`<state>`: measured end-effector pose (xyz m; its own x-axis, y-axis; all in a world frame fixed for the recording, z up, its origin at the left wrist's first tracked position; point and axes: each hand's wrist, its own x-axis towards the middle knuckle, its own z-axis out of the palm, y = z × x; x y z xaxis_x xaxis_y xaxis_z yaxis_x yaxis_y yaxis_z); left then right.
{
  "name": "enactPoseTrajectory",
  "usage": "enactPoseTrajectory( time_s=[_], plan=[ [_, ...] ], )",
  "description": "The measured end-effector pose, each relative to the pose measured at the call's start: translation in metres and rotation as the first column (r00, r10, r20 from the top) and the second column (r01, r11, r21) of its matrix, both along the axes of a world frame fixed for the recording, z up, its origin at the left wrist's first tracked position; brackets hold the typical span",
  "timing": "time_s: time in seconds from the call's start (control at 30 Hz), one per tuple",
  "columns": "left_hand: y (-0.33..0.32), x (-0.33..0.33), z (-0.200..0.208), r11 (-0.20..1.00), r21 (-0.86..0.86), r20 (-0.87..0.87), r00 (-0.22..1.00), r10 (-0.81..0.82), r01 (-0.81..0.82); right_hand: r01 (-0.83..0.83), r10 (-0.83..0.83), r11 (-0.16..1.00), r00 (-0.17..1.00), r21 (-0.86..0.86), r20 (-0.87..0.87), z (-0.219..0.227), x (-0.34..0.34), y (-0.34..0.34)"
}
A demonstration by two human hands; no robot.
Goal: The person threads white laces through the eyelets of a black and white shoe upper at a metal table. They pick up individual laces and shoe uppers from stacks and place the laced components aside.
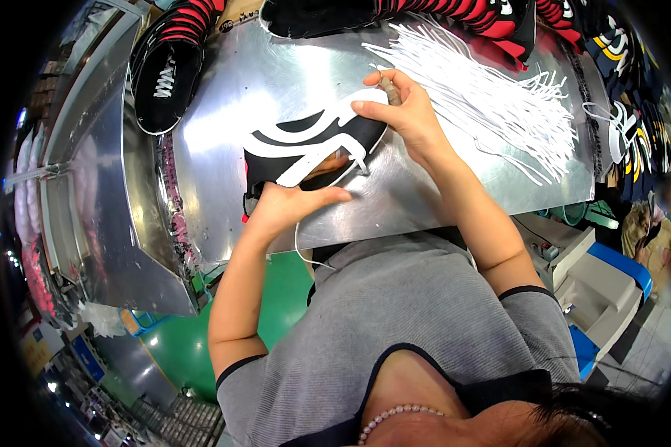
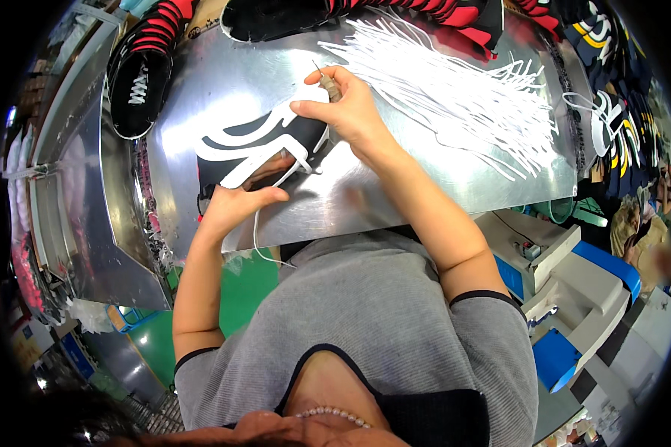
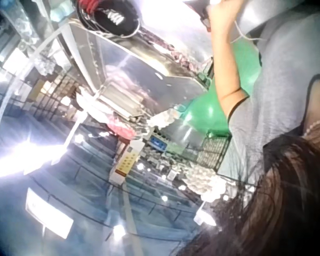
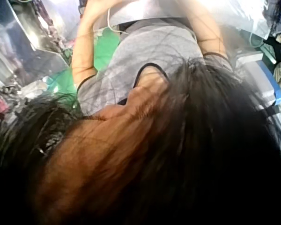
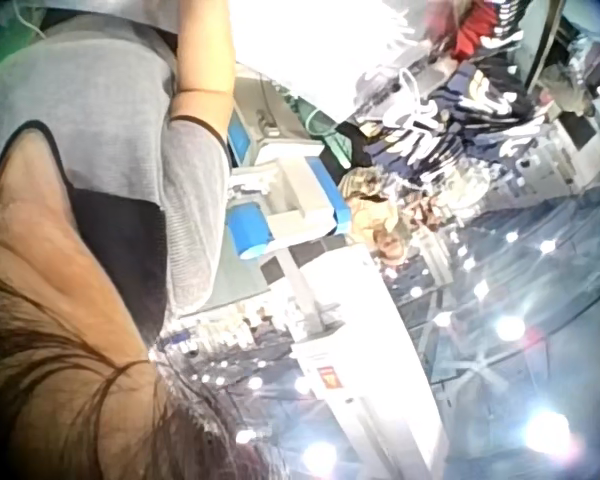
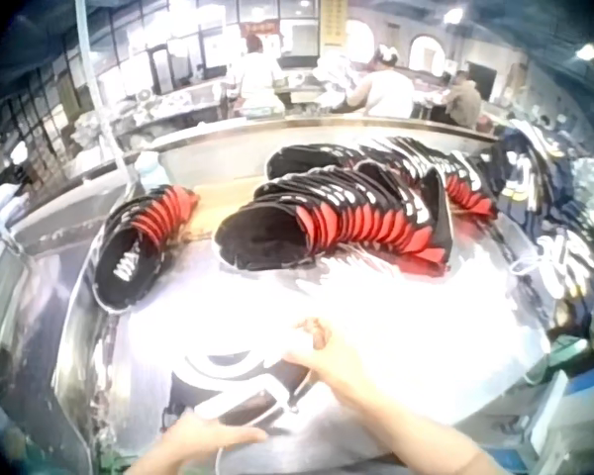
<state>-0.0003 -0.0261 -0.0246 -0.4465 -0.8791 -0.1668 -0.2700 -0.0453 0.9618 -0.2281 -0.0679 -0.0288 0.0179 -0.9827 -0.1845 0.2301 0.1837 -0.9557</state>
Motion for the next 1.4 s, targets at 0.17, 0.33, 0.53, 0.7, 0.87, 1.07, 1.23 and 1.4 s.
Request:
enactPoseTrajectory(
  time_s=[0.17,0.33,0.53,0.7,0.87,1.07,1.23,1.4],
  plan=[
    [-0.004,0.006,0.005,0.999,-0.036,0.442,0.896,0.052,-0.04,0.05,-0.049,0.997,0.999,0.051,-0.011,-0.006,-0.001,-0.007],
    [-0.008,0.002,-0.009,0.756,-0.648,0.306,0.941,0.144,0.095,0.156,-0.155,0.987,0.987,-0.027,0.031,-0.017,-0.006,-0.006],
    [-0.034,0.004,-0.001,0.961,-0.26,0.161,0.977,0.14,-0.094,0.087,-0.087,0.996,0.996,0.011,-0.004,-0.028,-0.008,0.008],
    [-0.022,-0.011,0.001,0.811,-0.572,0.442,0.88,0.174,0.127,-0.032,0.03,0.999,0.997,-0.032,-0.071,-0.034,0.011,0.016],
    [-0.018,-0.016,0.041,0.555,-0.825,0.352,0.865,0.357,0.107,-0.03,0.031,0.999,0.999,0.032,-0.016,-0.008,0.009,0.032],
    [-0.016,-0.036,0.082,0.401,-0.903,0.309,0.883,0.354,0.155,-0.186,0.183,0.983,0.956,-0.011,0.227,0.003,0.02,0.028],
    [-0.014,-0.024,0.109,0.372,-0.918,0.29,0.869,0.4,0.135,-0.361,0.358,0.922,0.933,-0.141,-0.043,0.017,0.013,0.051],
    [-0.027,-0.017,0.14,0.459,-0.881,0.108,0.894,0.434,-0.116,-0.699,0.529,0.714,0.566,-0.029,-0.633,-0.014,-0.059,0.123]
  ],
)
